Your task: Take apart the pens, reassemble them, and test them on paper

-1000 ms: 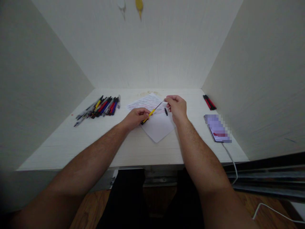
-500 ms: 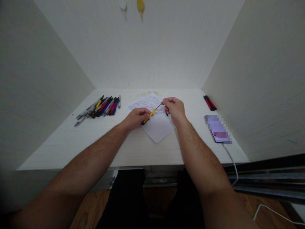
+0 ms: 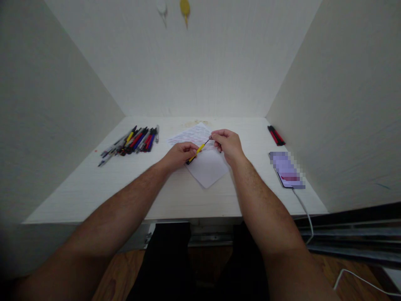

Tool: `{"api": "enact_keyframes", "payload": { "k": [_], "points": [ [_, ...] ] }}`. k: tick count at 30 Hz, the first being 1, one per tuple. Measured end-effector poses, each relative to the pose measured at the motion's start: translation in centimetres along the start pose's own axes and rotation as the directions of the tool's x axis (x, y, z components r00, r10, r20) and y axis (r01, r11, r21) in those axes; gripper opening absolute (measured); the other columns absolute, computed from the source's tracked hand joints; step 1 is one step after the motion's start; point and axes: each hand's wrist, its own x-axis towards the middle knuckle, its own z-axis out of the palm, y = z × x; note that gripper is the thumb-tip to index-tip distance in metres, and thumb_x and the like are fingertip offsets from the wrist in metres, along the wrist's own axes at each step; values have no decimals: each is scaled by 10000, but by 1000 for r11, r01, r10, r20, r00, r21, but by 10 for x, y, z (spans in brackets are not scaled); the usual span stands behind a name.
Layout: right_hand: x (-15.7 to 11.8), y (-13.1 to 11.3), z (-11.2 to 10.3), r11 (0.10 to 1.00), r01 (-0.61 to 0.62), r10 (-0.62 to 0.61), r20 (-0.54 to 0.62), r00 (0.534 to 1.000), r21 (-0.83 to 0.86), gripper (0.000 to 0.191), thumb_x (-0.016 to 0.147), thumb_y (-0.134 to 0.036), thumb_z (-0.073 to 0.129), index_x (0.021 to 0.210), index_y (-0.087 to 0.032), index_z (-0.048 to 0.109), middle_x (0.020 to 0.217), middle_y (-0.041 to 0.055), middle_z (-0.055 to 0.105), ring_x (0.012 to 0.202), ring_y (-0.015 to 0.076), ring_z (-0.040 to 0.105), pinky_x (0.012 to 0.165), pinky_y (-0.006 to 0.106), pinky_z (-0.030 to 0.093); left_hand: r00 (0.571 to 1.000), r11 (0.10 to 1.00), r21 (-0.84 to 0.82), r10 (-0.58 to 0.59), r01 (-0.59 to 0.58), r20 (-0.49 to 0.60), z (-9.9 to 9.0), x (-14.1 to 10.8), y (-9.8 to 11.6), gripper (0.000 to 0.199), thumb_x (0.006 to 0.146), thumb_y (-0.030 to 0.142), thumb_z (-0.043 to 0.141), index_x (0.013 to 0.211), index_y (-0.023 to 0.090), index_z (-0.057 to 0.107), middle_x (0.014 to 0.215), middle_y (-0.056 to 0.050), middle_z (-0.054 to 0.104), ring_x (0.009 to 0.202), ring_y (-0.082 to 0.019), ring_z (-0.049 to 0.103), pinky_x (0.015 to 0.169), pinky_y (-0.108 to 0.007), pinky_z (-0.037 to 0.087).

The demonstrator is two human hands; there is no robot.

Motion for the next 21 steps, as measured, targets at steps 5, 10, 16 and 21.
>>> {"api": "enact_keyframes", "payload": {
  "k": [5, 10, 16, 21],
  "points": [
    [2, -1, -3, 1000, -14, 14, -2, 1000, -21, 243, 688, -290, 677, 886, -150, 694, 837, 59, 723, 496, 59, 496, 395, 183, 310, 1000, 1000, 30, 1, 0, -26, 0, -1, 4, 247, 752, 344, 623, 870, 135, 681, 686, -6, 627, 551, -89, 502, 505, -207, 361],
    [14, 10, -14, 902, -2, -115, -243, 963, -432, 182, 714, -248, 622, 833, -147, 715, 785, 61, 725, 558, 107, 557, 508, 228, 413, 998, 999, -11, -47, 46, -37, 1, -4, 12, 251, 772, 329, 598, 904, 133, 682, 684, -9, 626, 519, -78, 472, 484, -206, 335],
    [14, 20, -19, 456, -29, -231, -150, 961, -889, 158, 771, -313, 602, 741, -196, 704, 794, 73, 720, 750, 195, 629, 712, 313, 468, 997, 996, -58, -68, 65, -46, 0, -3, 9, 256, 780, 330, 600, 926, 143, 695, 697, -19, 644, 504, -79, 471, 476, -210, 329],
    [11, 24, -15, 333, -87, -138, -140, 980, -939, 234, 748, -435, 671, 833, -220, 708, 889, 90, 725, 819, 222, 645, 719, 325, 472, 996, 993, -101, -70, 65, -49, 0, -3, 9, 237, 783, 319, 611, 919, 144, 696, 704, -22, 656, 558, -91, 530, 530, -216, 382]
  ]
}}
